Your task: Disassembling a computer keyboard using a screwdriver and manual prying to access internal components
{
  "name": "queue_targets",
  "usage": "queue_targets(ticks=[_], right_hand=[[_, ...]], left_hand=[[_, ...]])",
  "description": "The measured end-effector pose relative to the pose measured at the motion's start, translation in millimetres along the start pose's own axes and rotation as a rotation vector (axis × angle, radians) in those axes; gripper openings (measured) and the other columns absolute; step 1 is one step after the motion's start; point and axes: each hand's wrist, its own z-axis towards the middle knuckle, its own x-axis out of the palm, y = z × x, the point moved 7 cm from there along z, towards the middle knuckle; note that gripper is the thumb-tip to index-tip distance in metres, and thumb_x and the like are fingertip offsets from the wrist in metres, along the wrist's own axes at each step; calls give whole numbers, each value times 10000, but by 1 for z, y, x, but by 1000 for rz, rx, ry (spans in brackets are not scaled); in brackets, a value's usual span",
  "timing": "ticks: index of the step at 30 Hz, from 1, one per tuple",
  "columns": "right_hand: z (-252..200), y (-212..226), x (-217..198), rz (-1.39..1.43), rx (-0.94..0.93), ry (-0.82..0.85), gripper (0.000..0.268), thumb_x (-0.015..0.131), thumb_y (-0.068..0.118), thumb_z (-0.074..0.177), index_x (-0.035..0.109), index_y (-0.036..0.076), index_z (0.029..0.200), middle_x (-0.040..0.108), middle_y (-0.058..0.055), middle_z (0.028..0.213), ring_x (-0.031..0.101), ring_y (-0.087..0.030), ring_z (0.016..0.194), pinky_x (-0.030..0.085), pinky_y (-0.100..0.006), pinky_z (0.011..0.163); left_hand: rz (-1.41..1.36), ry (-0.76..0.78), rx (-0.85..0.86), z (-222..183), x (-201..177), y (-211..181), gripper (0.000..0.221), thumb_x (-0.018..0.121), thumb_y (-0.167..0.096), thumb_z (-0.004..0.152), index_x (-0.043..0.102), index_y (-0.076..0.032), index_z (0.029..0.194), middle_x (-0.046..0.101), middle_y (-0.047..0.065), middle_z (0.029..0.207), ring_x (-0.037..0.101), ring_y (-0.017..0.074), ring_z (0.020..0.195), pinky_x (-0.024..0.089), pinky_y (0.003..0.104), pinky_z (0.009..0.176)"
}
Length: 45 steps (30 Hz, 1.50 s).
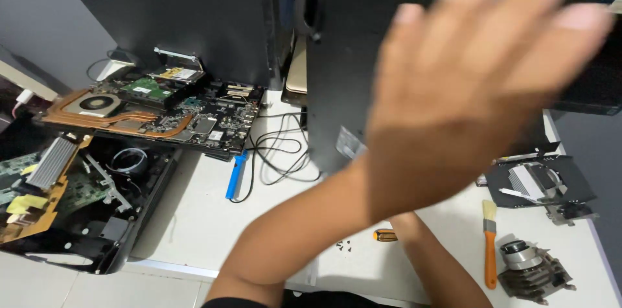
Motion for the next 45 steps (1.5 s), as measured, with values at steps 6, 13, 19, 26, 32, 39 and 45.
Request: queue_targets(ticks=[6, 13, 19, 26, 32, 39, 45], right_hand=[[16, 7, 1, -91, -104, 3, 163, 467, -34, 878, 607, 13, 807, 571, -157, 626, 516, -264, 579, 462, -383, 588], [30, 7, -11, -187, -206, -1, 166, 464, -35, 882, 613, 14, 827, 594, -160, 676, 537, -267, 627, 465, -387, 637], [50, -8, -42, -266, -294, -3, 169, 462, -36, 885, 618, 15, 843, 614, -163, 718, 555, -270, 669, 468, -390, 678], [48, -32, -89, -353, -383, -29, 175, 459, -37, 889, 624, 16, 862, 638, -166, 768, 575, -274, 718, 471, -393, 727], [43, -21, -98, -435, -469, -27, 181, 457, -38, 892, 629, 16, 878, 658, -169, 811, 593, -276, 760, 473, -396, 768], [60, 28, -67, -526, -567, -33, 190, 454, -39, 896, 635, 18, 897, 681, -172, 861, 614, -280, 809, 477, -400, 817], [66, 37, -78, -613, -641, -37, 198, 451, -39, 899, 640, 18, 914, 701, -174, 904, 632, -282, 851, 479, -403, 858]], left_hand=[[-120, -286, 122, -3, 9, -37, 271, 495, -254, 1105, 723, -259, 1252, 694, -118, 1353, 582, 92, 1352, 255, 401, 1248], [-61, -303, 124, -2, 20, -41, 218, 753, -323, 1101, 691, -246, 1295, 723, -136, 1341, 665, 76, 1310, 353, 345, 1206], [-73, -280, 159, -7, 21, -48, 229, 592, -265, 1110, 705, -233, 1306, 699, -105, 1372, 614, 97, 1336, 329, 342, 1218], [-74, -246, 193, -14, 23, -59, 278, 534, -285, 1118, 711, -242, 1329, 664, -103, 1406, 529, 107, 1375, 279, 352, 1239], [-180, -229, 217, -26, 29, -73, 436, 418, -247, 1072, 807, -220, 1266, 645, -30, 1414, 501, 112, 1398, 288, 373, 1264], [-157, -201, 264, -40, 30, -84, 374, 465, -315, 1032, 705, -224, 1305, 637, -69, 1402, 476, 61, 1402, 230, 446, 1264], [-132, -123, 287, -9, 24, -51, 279, 557, -295, 1147, 656, -246, 1404, 632, -41, 1476, 576, 144, 1411, 238, 419, 1248]])
